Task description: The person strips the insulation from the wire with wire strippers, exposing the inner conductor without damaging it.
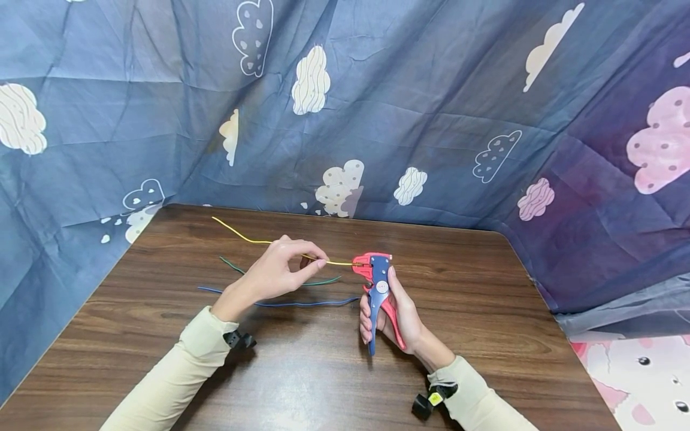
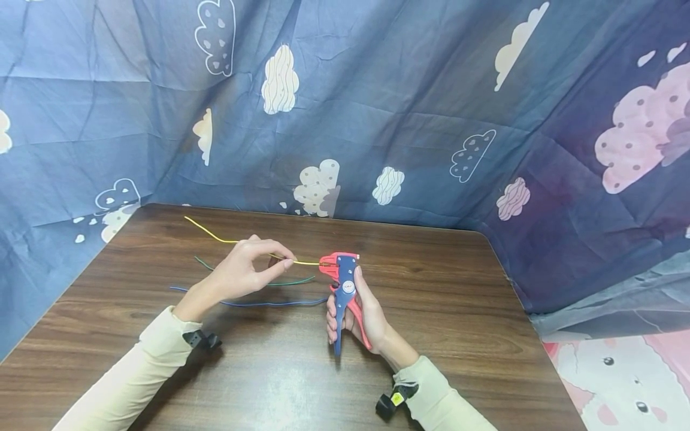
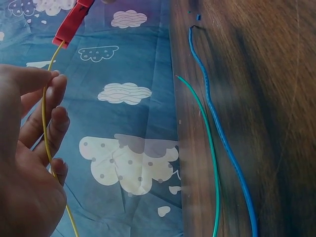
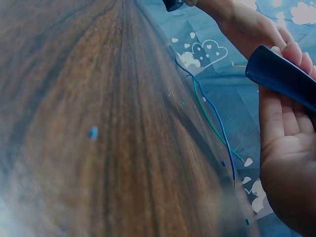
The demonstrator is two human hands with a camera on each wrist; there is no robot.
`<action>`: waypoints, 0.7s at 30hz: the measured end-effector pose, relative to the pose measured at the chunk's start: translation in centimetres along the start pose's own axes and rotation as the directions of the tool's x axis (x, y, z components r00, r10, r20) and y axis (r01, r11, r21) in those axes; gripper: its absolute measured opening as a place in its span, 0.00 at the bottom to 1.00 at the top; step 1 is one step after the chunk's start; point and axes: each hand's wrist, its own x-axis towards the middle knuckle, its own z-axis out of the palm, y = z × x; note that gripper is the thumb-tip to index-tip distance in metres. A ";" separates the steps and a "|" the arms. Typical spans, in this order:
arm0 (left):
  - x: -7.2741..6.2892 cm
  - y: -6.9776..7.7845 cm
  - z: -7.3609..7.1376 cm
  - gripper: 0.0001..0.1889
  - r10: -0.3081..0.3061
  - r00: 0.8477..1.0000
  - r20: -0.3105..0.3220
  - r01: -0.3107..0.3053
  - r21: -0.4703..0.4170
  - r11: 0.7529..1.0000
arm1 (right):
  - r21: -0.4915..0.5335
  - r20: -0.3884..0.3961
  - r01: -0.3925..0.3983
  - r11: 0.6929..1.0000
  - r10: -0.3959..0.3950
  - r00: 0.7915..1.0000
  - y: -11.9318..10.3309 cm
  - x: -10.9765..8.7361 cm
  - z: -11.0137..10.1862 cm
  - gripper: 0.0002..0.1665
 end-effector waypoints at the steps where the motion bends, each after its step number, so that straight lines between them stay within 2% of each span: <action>1: 0.0 0.0 0.0 0.05 0.001 1.000 -0.002 -0.001 0.000 1.000 | 0.002 0.003 -0.001 1.000 0.001 1.000 0.0 0.0 0.0 0.52; 10: 0.0 0.0 0.1 0.06 0.007 1.000 0.003 -0.007 0.000 1.000 | 0.037 -0.001 0.013 0.999 -0.013 1.000 0.3 0.1 -0.3 0.50; 21: 0.0 -0.1 0.0 0.05 0.009 1.000 -0.006 -0.009 0.006 1.000 | 0.003 -0.002 -0.014 1.000 0.014 1.000 0.2 0.0 -0.3 0.53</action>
